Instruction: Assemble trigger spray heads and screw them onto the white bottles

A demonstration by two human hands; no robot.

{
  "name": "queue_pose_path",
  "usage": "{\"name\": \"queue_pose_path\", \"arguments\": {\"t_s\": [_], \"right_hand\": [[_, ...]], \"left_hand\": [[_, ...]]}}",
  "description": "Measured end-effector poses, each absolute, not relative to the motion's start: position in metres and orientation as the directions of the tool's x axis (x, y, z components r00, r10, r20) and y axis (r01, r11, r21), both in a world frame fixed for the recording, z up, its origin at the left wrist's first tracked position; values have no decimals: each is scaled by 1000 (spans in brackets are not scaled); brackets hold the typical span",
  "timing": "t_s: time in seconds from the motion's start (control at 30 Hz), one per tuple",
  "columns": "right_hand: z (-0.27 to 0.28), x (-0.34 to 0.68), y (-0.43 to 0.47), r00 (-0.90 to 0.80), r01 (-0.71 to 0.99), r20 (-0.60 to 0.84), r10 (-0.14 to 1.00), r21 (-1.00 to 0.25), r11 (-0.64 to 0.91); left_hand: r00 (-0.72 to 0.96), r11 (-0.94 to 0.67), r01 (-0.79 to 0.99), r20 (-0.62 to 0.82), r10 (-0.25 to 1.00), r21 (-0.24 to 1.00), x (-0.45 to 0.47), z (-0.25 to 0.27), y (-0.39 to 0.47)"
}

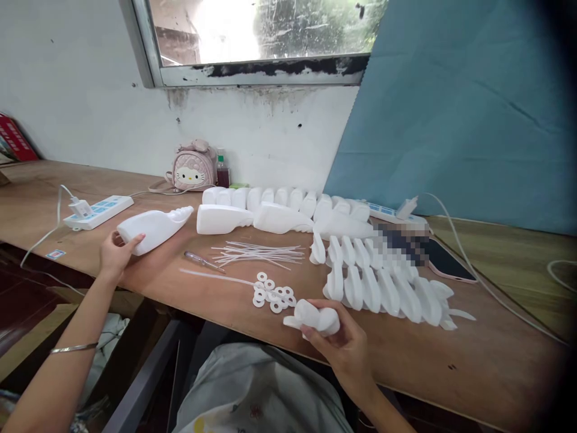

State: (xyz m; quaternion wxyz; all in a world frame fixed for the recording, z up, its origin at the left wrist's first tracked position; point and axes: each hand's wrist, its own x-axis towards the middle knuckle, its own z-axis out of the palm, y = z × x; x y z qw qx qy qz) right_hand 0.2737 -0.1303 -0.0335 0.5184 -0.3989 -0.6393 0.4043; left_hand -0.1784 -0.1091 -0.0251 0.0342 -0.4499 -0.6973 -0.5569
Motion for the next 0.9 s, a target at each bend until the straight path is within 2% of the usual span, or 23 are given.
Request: {"name": "queue_pose_path", "arguments": {"t_s": [0.1,0.23,0.43,0.53,0.7,0.9], "right_hand": [[-34,277,-129,-53,92,354,934,-929,358],[-35,284,-125,32,88,371,928,-926,367],[-38,290,-123,108,98,364,925,-930,354],[-38,290,-123,99,96,370,924,-927,362],[-36,290,-124,69,112,389,919,-918,381],[-33,294,-122,55,161,417,907,-901,404]], "left_hand": [[-745,-69,477,445,498,876,-175,-18,-119],[-821,-151,321,354,448,935,-162,-11,-141],[-767,-256,156,280,577,954,-137,-4,-165],[-765,-279,117,266,587,953,-126,-1,-166],[-767,-305,-60,152,624,951,-117,2,-166],[-782,-278,-139,66,619,950,-112,11,-169]]}}
